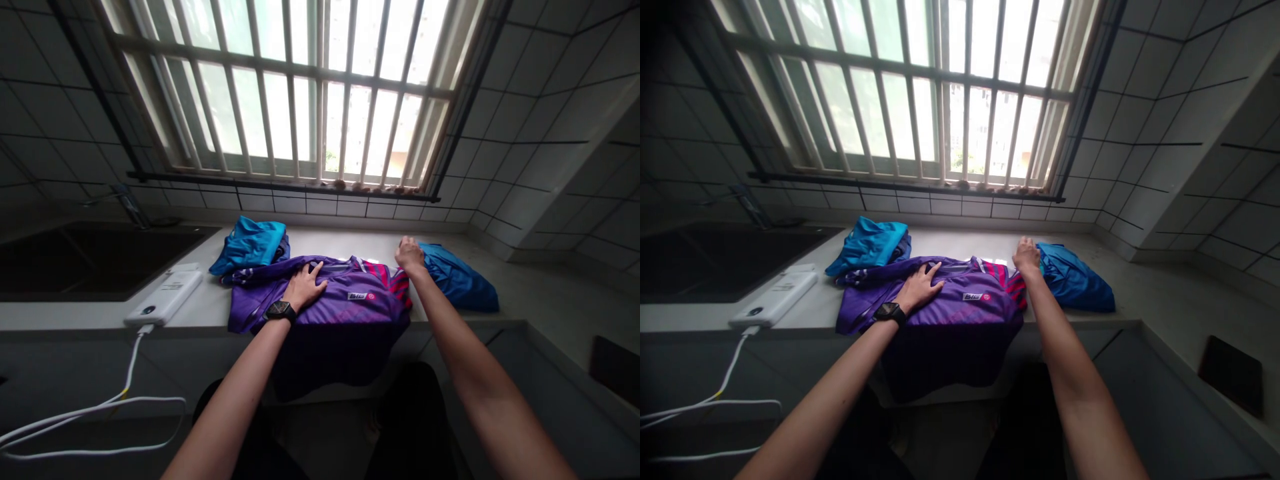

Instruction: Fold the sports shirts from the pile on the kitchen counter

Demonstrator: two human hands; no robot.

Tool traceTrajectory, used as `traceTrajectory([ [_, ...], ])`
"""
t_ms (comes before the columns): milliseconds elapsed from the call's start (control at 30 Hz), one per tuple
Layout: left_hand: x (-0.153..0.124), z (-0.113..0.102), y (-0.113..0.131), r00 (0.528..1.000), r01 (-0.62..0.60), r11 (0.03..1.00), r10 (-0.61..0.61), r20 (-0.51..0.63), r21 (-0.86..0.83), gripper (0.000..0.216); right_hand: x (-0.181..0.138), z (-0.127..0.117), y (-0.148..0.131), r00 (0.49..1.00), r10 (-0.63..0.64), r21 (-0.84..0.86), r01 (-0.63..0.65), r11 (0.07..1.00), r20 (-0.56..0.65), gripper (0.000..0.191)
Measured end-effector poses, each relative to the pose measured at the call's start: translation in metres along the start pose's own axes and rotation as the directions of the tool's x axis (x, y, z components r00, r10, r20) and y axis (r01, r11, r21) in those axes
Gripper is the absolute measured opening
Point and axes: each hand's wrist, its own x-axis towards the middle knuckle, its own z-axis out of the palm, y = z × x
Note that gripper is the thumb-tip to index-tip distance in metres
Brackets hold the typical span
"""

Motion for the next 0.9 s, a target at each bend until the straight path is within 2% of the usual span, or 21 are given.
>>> traceTrajectory([
  [100, 0.0, 0.001, 0.001, 0.998, 0.01, 1.0, -0.009, -0.061, 0.015, 0.069, -0.009, 0.005, -0.012, 0.972, -0.157, 0.067, 0.147, 0.987, 0.174, 0.051],
  [167, 0.001, 0.002, 0.001, 0.989, 0.022, 0.999, -0.019, -0.145, 0.025, 0.067, -0.012, 0.006, -0.015, 0.932, -0.167, 0.133, 0.13, 0.982, 0.322, 0.058],
  [233, 0.002, 0.003, 0.0, 0.966, 0.066, 0.997, -0.058, -0.251, 0.026, 0.062, -0.01, 0.005, -0.012, 0.894, -0.129, 0.166, 0.062, 0.984, 0.43, 0.052],
  [333, 0.005, 0.006, -0.003, 0.919, 0.147, 0.989, -0.133, -0.372, 0.011, 0.052, -0.006, 0.0, 0.0, 0.853, -0.108, 0.175, 0.02, 0.984, 0.51, 0.025],
  [400, 0.006, 0.008, -0.005, 0.912, 0.153, 0.988, -0.139, -0.386, 0.006, 0.05, -0.004, -0.001, 0.008, 0.844, -0.121, 0.203, 0.015, 0.979, 0.523, 0.014],
  [533, 0.009, 0.008, -0.006, 0.943, 0.106, 0.994, -0.101, -0.317, 0.001, 0.055, -0.005, 0.004, 0.013, 0.871, -0.173, 0.306, 0.027, 0.952, 0.461, 0.023],
  [633, 0.01, 0.006, -0.006, 0.966, -0.006, 1.0, 0.007, -0.257, 0.004, 0.049, -0.006, 0.011, 0.014, 0.898, -0.183, 0.365, 0.027, 0.931, 0.4, 0.024],
  [733, 0.009, 0.002, -0.004, 0.978, -0.097, 0.995, 0.1, -0.185, 0.025, 0.041, -0.005, 0.014, 0.021, 0.919, -0.146, 0.349, 0.01, 0.937, 0.367, 0.012],
  [800, 0.009, 0.0, -0.003, 0.984, -0.068, 0.997, 0.072, -0.163, 0.031, 0.04, -0.003, 0.014, 0.027, 0.913, -0.137, 0.334, 0.001, 0.942, 0.384, 0.007],
  [900, 0.007, -0.002, -0.002, 0.991, 0.002, 1.0, 0.001, -0.135, 0.02, 0.044, -0.001, 0.011, 0.034, 0.903, -0.155, 0.364, -0.002, 0.931, 0.401, 0.019],
])
